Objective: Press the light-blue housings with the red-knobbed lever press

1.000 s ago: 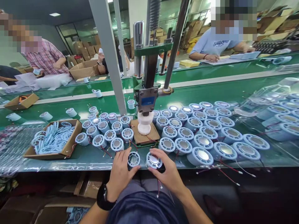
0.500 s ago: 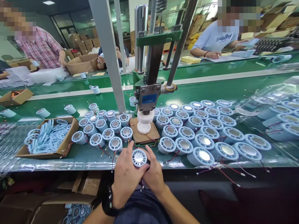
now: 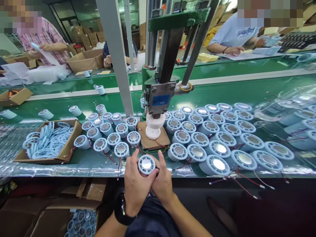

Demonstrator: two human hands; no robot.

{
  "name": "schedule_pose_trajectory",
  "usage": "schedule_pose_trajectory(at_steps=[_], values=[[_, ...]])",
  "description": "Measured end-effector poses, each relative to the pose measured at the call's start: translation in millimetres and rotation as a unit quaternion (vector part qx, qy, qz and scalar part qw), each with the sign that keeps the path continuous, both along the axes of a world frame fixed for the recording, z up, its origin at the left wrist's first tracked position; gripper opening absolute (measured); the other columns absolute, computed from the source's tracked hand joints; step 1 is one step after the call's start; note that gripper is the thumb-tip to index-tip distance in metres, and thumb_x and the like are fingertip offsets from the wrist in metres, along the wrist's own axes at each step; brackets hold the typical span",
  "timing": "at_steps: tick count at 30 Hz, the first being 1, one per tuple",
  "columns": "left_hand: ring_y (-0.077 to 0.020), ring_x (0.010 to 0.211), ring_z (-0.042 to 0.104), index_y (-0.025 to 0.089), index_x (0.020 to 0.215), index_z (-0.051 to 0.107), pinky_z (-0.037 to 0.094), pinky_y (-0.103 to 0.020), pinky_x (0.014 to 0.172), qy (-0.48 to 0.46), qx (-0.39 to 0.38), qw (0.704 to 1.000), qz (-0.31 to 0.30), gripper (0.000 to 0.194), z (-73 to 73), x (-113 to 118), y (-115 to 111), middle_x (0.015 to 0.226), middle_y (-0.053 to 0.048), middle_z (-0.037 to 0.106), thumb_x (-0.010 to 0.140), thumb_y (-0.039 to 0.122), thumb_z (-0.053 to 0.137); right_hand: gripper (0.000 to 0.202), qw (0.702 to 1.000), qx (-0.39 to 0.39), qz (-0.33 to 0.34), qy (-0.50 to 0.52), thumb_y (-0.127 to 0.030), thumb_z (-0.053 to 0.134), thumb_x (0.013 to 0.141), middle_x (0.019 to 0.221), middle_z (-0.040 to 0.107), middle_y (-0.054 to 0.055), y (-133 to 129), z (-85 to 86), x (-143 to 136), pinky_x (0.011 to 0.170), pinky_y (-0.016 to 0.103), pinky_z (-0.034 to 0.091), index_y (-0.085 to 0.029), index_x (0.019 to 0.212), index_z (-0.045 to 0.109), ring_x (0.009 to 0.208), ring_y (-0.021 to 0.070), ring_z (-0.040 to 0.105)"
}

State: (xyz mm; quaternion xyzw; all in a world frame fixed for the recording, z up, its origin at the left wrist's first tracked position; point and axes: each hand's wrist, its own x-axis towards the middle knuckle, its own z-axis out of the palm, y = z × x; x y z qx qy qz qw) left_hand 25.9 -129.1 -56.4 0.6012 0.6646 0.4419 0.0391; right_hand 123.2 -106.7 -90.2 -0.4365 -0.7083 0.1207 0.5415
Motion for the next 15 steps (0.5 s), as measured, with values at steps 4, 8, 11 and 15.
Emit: schedule_pose_trajectory(at_steps=[4, 8, 11, 15], values=[[-0.0274, 0.107, 0.059, 0.019, 0.142, 0.041, 0.052, -0.043, 0.092, -0.002, -0.026, 1.0, -0.011, 0.065, -3.9, 3, -4, 0.114, -0.012, 0.057, 0.084, 0.026, 0.068, 0.057, 0.999, 0.006, 0.023, -0.04, -0.023, 0.06, 0.09, 0.116, 0.068, 0.014, 3, -1.7, 5, 0.087, 0.031, 0.061, -0.018, 0.145, 0.045, 0.102, 0.0216, 0.07], [-0.029, 0.125, 0.05, 0.019, 0.149, 0.033, 0.044, -0.051, 0.105, 0.008, -0.084, 0.991, -0.104, 0.058, -9.0, -2, -7, 0.132, -0.016, 0.051, 0.094, 0.026, 0.051, 0.057, 0.992, -0.018, 0.095, -0.077, -0.018, 0.056, 0.088, 0.126, 0.063, 0.012, 3, -3.0, 17, 0.096, 0.035, 0.058, -0.018, 0.144, 0.046, 0.115, 0.0216, 0.064], [-0.0276, 0.135, 0.044, 0.017, 0.147, 0.033, 0.04, -0.05, 0.111, -0.026, -0.087, 0.985, -0.144, 0.054, -15.8, -8, -8, 0.142, -0.017, 0.048, 0.096, 0.025, 0.046, 0.068, 0.971, -0.064, 0.16, -0.168, -0.011, 0.054, 0.083, 0.136, 0.056, 0.012, 5, 16.5, 35, 0.1, 0.036, 0.057, -0.017, 0.149, 0.039, 0.123, 0.022, 0.059], [-0.0283, 0.126, 0.055, 0.015, 0.136, 0.047, 0.045, -0.048, 0.107, -0.095, -0.102, 0.979, -0.15, 0.05, -10.7, -13, -6, 0.135, -0.017, 0.058, 0.088, 0.025, 0.055, 0.075, 0.949, 0.002, 0.182, -0.259, -0.015, 0.064, 0.081, 0.142, 0.051, 0.01, 26, 108.7, 70, 0.104, 0.039, 0.055, -0.021, 0.151, 0.037, 0.128, 0.0237, 0.056]])
